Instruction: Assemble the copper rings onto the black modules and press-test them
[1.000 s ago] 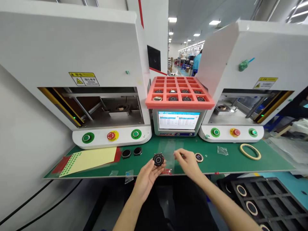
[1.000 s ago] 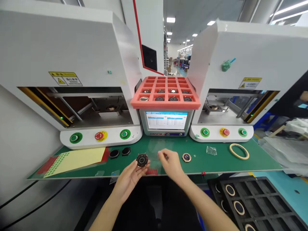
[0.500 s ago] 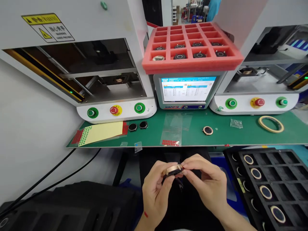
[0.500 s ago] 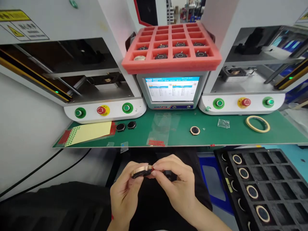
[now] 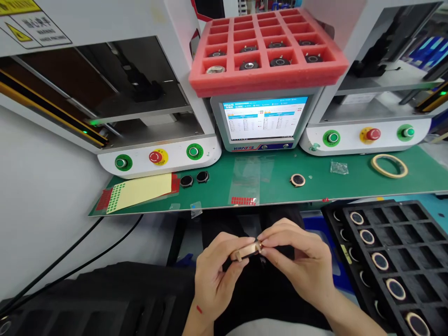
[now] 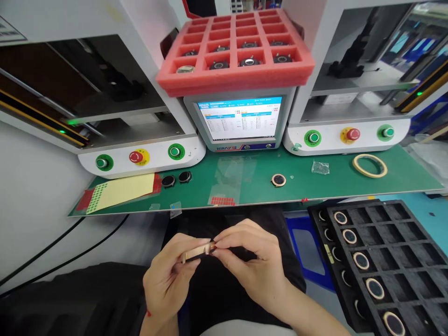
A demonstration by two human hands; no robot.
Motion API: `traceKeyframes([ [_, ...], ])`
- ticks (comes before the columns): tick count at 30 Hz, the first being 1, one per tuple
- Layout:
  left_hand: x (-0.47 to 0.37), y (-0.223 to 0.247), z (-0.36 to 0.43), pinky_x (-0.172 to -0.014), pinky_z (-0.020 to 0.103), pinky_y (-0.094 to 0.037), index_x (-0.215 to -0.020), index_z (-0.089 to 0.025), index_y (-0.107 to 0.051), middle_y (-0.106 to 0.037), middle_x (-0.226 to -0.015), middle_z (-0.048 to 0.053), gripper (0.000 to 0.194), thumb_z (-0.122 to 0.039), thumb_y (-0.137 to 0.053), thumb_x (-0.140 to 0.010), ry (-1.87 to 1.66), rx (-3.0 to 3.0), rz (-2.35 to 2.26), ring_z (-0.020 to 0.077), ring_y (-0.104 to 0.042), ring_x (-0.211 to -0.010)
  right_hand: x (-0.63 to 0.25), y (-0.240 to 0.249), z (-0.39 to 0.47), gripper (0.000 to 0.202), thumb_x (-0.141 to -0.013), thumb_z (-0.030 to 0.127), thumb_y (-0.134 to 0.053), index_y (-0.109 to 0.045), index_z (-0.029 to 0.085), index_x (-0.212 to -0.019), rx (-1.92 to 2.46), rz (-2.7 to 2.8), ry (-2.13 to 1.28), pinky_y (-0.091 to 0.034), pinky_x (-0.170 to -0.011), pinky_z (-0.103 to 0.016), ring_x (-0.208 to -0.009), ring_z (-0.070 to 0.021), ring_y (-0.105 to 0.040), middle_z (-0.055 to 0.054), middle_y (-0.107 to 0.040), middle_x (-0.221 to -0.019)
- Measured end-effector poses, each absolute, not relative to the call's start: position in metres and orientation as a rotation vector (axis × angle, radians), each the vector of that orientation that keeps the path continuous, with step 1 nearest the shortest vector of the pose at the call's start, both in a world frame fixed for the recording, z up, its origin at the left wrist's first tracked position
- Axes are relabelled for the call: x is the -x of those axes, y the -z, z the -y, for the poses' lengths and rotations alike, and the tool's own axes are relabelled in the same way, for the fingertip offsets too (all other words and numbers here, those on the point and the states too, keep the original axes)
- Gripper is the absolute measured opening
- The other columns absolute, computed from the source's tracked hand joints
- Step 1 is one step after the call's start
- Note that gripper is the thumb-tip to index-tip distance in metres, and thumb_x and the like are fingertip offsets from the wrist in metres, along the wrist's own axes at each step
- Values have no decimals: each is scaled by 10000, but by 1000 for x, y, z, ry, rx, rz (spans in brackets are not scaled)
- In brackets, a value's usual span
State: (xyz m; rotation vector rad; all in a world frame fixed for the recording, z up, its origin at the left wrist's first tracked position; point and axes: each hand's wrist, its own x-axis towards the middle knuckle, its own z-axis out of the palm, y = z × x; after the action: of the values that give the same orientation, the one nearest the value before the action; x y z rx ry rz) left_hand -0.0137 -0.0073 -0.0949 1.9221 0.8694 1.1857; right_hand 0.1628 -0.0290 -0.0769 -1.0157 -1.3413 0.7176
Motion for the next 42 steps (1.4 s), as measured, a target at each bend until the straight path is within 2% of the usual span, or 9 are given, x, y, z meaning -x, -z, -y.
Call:
traceKeyframes([
  [7,15,96,6,-618,210,-464,-1120,-231,-675,-667,-855,18,200,-253,-568,-953,-1124,-1888,-772,120,-594,-717,-184,74,24,126,-813,110,-739,-694,211,-871,930,1511,-983,-548,-719,-266,-797,-132,-666,-22,-737,-904],
  [14,10,99,8,-595,216,-443,-1099,-229,-685,-651,-797,12,215,-333,-553,-964,-1149,-1782,-727,116,-571,-684,-186,78,25,86,-825,131,-734,-687,203,-829,842,1482,-1104,-548,-733,-264,-804,-133,-666,-24,-720,-885],
  [19,10,101,8,-609,224,-445,-1123,-224,-681,-669,-815,19,230,-331,-553,-964,-1194,-1763,-737,124,-580,-709,-171,87,33,301,-803,82,-741,-696,251,-1048,881,1311,-982,-569,-687,-297,-741,-150,-693,-26,-752,-904],
  [24,8,103,9,-615,218,-448,-1109,-227,-686,-670,-822,15,223,-336,-560,-961,-1218,-1731,-733,118,-578,-714,-164,86,39,251,-793,50,-735,-743,236,-960,883,1308,-805,-566,-616,-304,-735,-182,-719,-55,-780,-882],
  [31,8,101,6,-600,232,-463,-1073,-242,-701,-677,-763,25,216,-359,-565,-954,-1073,-1645,-599,139,-614,-693,-187,76,32,154,-779,85,-766,-708,209,-849,824,1521,-1086,-554,-707,-275,-765,-140,-682,-26,-755,-877],
  [37,4,105,11,-584,228,-458,-1080,-231,-705,-672,-774,30,218,-345,-574,-949,-1175,-1634,-640,132,-594,-675,-192,76,31,127,-856,92,-682,-666,199,-923,788,1556,-1117,-562,-755,-256,-842,-133,-682,-43,-718,-954],
  [42,1,108,14,-614,224,-484,-1126,-218,-687,-694,-815,35,226,-307,-566,-957,-1275,-1680,-668,136,-612,-718,-178,85,39,190,-844,46,-675,-660,216,-928,798,1372,-1067,-583,-757,-249,-859,-134,-699,-33,-723,-979],
])
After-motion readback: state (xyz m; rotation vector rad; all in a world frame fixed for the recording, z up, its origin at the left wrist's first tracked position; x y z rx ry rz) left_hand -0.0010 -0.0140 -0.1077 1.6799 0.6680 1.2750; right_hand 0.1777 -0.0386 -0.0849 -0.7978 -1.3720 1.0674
